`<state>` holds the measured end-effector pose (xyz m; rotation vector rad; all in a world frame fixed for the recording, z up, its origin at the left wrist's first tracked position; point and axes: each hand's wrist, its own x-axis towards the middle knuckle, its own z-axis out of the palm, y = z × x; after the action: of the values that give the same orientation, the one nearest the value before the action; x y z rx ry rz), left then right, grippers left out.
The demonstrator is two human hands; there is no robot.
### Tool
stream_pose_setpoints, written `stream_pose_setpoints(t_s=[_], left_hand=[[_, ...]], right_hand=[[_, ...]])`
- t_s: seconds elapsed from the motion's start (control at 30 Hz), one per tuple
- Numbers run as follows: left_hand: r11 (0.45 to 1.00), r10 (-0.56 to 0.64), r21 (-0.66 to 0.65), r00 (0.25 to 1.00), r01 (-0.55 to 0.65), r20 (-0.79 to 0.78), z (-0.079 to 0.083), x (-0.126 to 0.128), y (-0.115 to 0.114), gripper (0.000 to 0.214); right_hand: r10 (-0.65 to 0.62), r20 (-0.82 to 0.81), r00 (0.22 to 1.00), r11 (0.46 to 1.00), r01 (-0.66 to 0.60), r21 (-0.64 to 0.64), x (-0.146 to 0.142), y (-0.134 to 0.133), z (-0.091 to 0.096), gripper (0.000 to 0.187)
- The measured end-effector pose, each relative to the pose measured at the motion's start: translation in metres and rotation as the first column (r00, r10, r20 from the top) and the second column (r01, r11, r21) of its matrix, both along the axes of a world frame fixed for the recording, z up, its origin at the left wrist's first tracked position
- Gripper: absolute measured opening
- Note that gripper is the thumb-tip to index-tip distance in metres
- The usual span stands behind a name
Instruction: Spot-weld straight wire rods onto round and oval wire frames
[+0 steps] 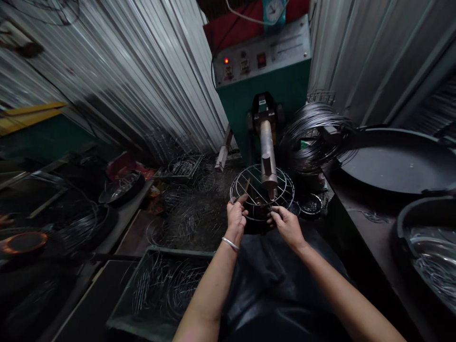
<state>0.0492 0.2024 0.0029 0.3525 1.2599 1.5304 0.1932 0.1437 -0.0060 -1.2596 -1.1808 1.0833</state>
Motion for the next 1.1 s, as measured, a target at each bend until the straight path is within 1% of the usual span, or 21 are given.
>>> stream_pose_setpoints(t_s=[0.13, 0.27, 0.47, 0.63, 0.83, 1.1], left_hand=[[1.0, 0.017, 0.0, 1.0, -0.017, -0.023, -0.005, 0.002, 0.003, 0.045], [1.0, 0.022, 0.006, 1.0, -0.022, -0.02, -0.006, 0.006, 0.004, 0.047], [1.0, 0.01, 0.02, 1.0, -0.01, 0.009, -0.003, 0.011, 0.003, 0.046], [0.999, 0.006, -0.036, 1.0, -0.006, 0.008, 0.001, 0.011, 0.006, 0.047], [0.994, 0.063, -0.084, 0.998, -0.064, -0.016, 0.003, 0.012, 0.008, 0.045], [0.997, 0.05, -0.049, 0.998, -0.052, -0.037, 0.004, 0.014, 0.005, 0.039]], right_hand=[[-0.02, -0.017, 1.0, 1.0, 0.02, -0.004, 0.002, 0.003, -0.003, 0.038], [-0.048, -0.005, 0.999, 0.999, 0.048, -0.005, 0.004, 0.005, -0.006, 0.036], [-0.055, 0.026, 0.998, 0.998, 0.055, 0.006, 0.008, 0.005, -0.002, 0.035], [-0.044, 0.067, 0.997, 0.999, 0.043, 0.012, 0.009, 0.008, 0.001, 0.035], [-0.046, 0.052, 0.998, 0.999, 0.046, 0.003, 0.007, 0.01, 0.0, 0.035], [-0.035, 0.07, 0.997, 0.999, 0.035, 0.004, 0.01, 0.009, 0.002, 0.035]])
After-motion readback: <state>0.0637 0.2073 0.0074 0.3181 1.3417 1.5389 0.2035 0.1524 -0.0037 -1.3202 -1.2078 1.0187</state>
